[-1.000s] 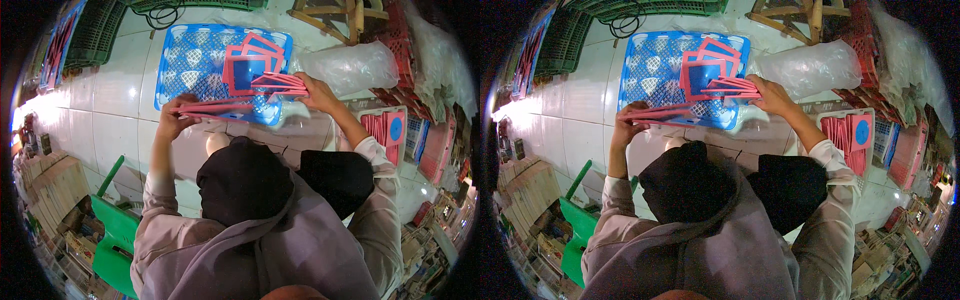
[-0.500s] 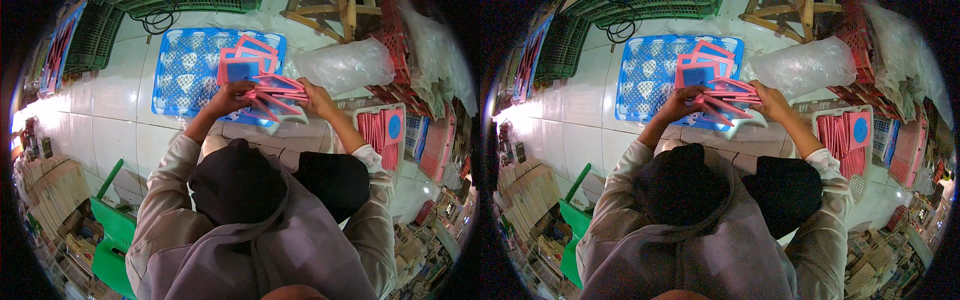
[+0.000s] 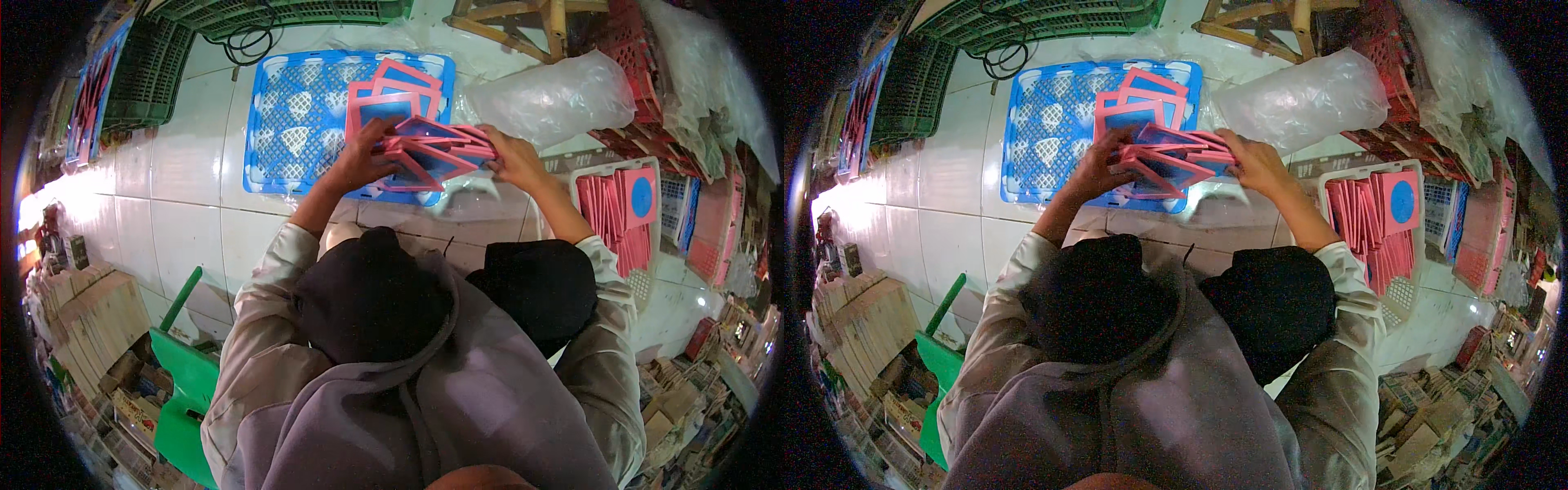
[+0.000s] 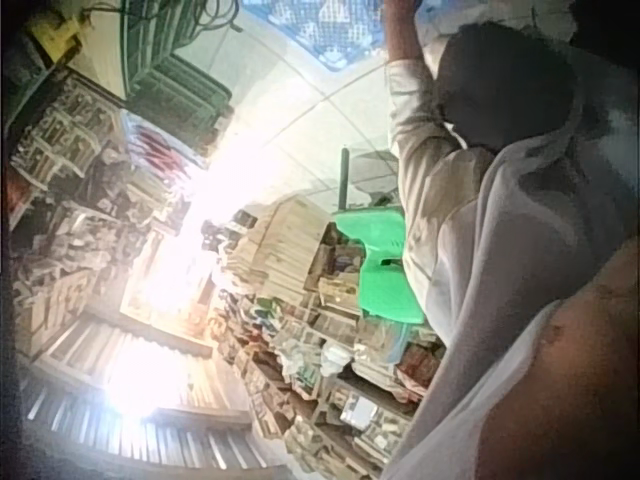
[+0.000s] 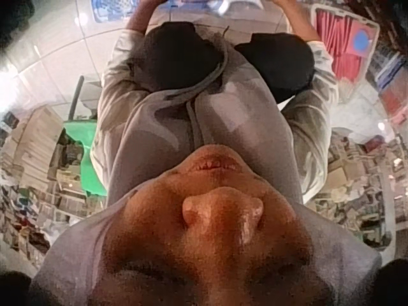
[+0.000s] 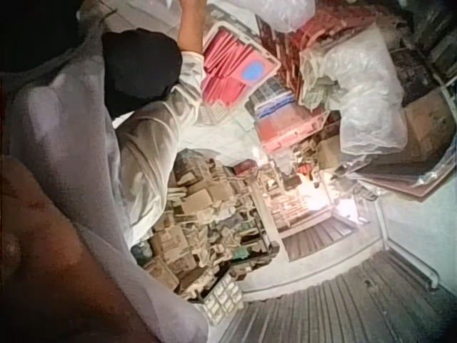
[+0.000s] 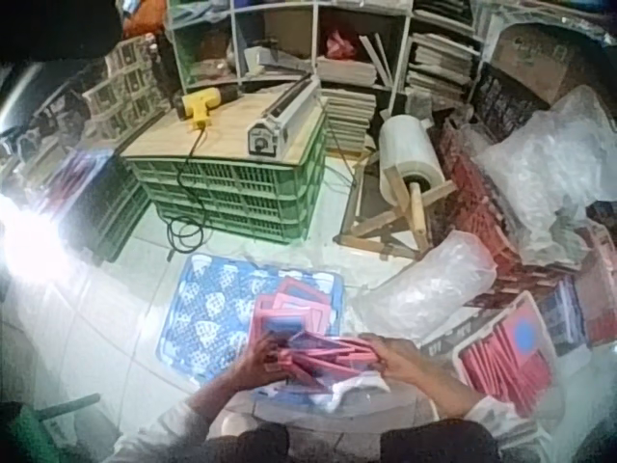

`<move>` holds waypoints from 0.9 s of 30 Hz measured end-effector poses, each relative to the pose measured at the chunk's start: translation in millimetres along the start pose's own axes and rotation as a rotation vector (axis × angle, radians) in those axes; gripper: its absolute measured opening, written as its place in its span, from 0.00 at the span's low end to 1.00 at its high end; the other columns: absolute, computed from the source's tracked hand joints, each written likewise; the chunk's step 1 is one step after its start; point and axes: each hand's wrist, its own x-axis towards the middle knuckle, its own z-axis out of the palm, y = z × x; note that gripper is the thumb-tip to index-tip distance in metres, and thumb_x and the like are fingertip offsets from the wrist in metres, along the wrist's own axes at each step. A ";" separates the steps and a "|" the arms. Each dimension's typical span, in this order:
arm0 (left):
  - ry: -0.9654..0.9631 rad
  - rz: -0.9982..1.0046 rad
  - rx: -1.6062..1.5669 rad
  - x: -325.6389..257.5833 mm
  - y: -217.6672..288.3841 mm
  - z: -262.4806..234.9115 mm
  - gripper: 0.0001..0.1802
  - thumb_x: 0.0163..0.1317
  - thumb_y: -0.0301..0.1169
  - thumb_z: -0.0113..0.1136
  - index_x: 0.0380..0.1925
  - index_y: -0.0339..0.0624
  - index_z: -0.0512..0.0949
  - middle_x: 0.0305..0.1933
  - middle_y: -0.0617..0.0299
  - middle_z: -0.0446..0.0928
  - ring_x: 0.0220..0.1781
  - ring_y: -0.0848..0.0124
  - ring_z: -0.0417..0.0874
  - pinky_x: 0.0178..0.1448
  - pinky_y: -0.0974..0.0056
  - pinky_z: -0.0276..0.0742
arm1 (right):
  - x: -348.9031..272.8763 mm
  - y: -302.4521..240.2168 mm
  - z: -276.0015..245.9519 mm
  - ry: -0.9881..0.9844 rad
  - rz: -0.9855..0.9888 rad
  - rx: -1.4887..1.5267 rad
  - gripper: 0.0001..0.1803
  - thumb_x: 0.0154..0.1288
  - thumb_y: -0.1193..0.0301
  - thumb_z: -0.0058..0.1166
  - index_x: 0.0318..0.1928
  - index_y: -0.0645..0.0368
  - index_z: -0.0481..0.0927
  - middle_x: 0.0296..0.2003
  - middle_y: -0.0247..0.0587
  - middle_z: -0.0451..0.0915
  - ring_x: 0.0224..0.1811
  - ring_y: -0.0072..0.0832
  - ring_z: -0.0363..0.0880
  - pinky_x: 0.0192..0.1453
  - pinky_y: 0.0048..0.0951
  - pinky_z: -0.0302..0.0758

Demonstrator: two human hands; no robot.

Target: The person is sorting small pink and blue square items from one container to another.

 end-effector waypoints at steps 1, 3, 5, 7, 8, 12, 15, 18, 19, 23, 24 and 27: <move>-0.030 0.047 0.108 4.2 -2.1 0.3 0.35 0.34 0.24 0.72 0.49 0.43 0.70 0.50 0.53 0.67 0.53 0.57 0.71 0.56 0.58 0.70 | -2.6 3.0 -1.2 -0.012 -0.051 -0.030 0.37 0.44 0.73 0.62 0.57 0.51 0.60 0.37 0.52 0.77 0.33 0.51 0.77 0.37 0.42 0.73; -0.007 0.117 0.178 6.0 -7.5 -0.6 0.34 0.34 0.26 0.72 0.47 0.42 0.71 0.52 0.53 0.66 0.53 0.55 0.71 0.57 0.56 0.69 | -12.8 2.0 -13.3 -0.064 0.026 -0.094 0.35 0.45 0.73 0.61 0.55 0.52 0.61 0.37 0.52 0.77 0.36 0.50 0.76 0.38 0.43 0.72; 0.014 0.188 0.242 8.9 -8.8 -0.1 0.33 0.33 0.27 0.73 0.46 0.42 0.72 0.54 0.53 0.66 0.54 0.54 0.70 0.58 0.54 0.68 | -27.3 -5.3 -34.1 -0.118 0.110 -0.160 0.32 0.45 0.73 0.61 0.53 0.53 0.62 0.37 0.52 0.77 0.39 0.50 0.76 0.39 0.44 0.72; -0.052 0.262 0.294 15.8 -6.5 1.2 0.32 0.33 0.29 0.73 0.43 0.42 0.72 0.52 0.53 0.69 0.54 0.55 0.72 0.58 0.52 0.67 | -40.2 -10.1 -57.3 -0.093 0.180 -0.116 0.33 0.45 0.72 0.63 0.54 0.52 0.64 0.36 0.56 0.76 0.38 0.51 0.76 0.37 0.42 0.72; -0.055 0.261 0.292 19.1 -6.3 4.6 0.32 0.33 0.29 0.73 0.43 0.42 0.72 0.52 0.53 0.69 0.54 0.55 0.72 0.58 0.52 0.67 | -45.5 -12.6 -69.7 -0.094 0.183 -0.114 0.33 0.45 0.72 0.63 0.54 0.52 0.64 0.36 0.56 0.76 0.38 0.51 0.76 0.37 0.42 0.72; -0.220 0.129 0.121 27.4 1.7 22.3 0.29 0.35 0.26 0.72 0.42 0.41 0.72 0.48 0.56 0.75 0.52 0.59 0.76 0.56 0.57 0.70 | -72.7 -22.9 -119.6 0.260 0.047 -0.098 0.32 0.48 0.70 0.64 0.55 0.59 0.65 0.43 0.52 0.76 0.45 0.46 0.77 0.49 0.37 0.72; -0.233 0.044 0.014 27.4 7.4 21.4 0.31 0.36 0.24 0.71 0.45 0.40 0.73 0.46 0.57 0.77 0.48 0.62 0.79 0.52 0.62 0.73 | -114.8 -32.2 -168.6 0.455 0.273 -0.068 0.30 0.52 0.72 0.63 0.55 0.63 0.66 0.46 0.45 0.75 0.47 0.31 0.75 0.50 0.29 0.71; -0.291 0.076 0.111 35.1 15.8 21.2 0.33 0.37 0.25 0.71 0.50 0.41 0.73 0.43 0.55 0.79 0.43 0.67 0.81 0.48 0.63 0.75 | -202.9 -39.5 -211.5 0.618 0.546 -0.029 0.27 0.55 0.76 0.60 0.56 0.62 0.66 0.45 0.42 0.74 0.46 0.24 0.73 0.49 0.25 0.71; -0.295 0.068 0.124 34.4 14.4 18.3 0.33 0.37 0.25 0.70 0.50 0.42 0.73 0.43 0.54 0.79 0.43 0.66 0.80 0.48 0.63 0.75 | -218.5 -50.6 -214.2 0.743 0.514 0.039 0.26 0.56 0.76 0.60 0.55 0.62 0.67 0.44 0.42 0.75 0.44 0.25 0.73 0.48 0.25 0.71; -0.444 -0.092 0.245 46.4 29.6 14.9 0.32 0.39 0.25 0.69 0.50 0.43 0.73 0.43 0.52 0.78 0.44 0.64 0.80 0.48 0.62 0.74 | -353.6 -20.7 -219.6 0.789 0.723 -0.259 0.23 0.56 0.76 0.59 0.53 0.63 0.69 0.41 0.41 0.77 0.41 0.26 0.75 0.46 0.26 0.72; -0.460 -0.035 0.291 49.3 29.5 15.1 0.32 0.40 0.26 0.68 0.51 0.44 0.73 0.44 0.52 0.78 0.44 0.62 0.80 0.48 0.62 0.74 | -374.1 -23.8 -217.9 0.710 0.854 -0.309 0.23 0.56 0.76 0.58 0.53 0.63 0.69 0.40 0.43 0.78 0.40 0.26 0.75 0.44 0.27 0.73; -0.415 0.099 0.382 48.6 20.1 18.3 0.32 0.42 0.28 0.67 0.52 0.43 0.72 0.43 0.49 0.78 0.43 0.59 0.80 0.47 0.61 0.74 | -450.6 20.9 -193.3 0.641 0.974 -0.362 0.23 0.56 0.72 0.55 0.54 0.61 0.69 0.37 0.54 0.78 0.36 0.38 0.79 0.38 0.33 0.73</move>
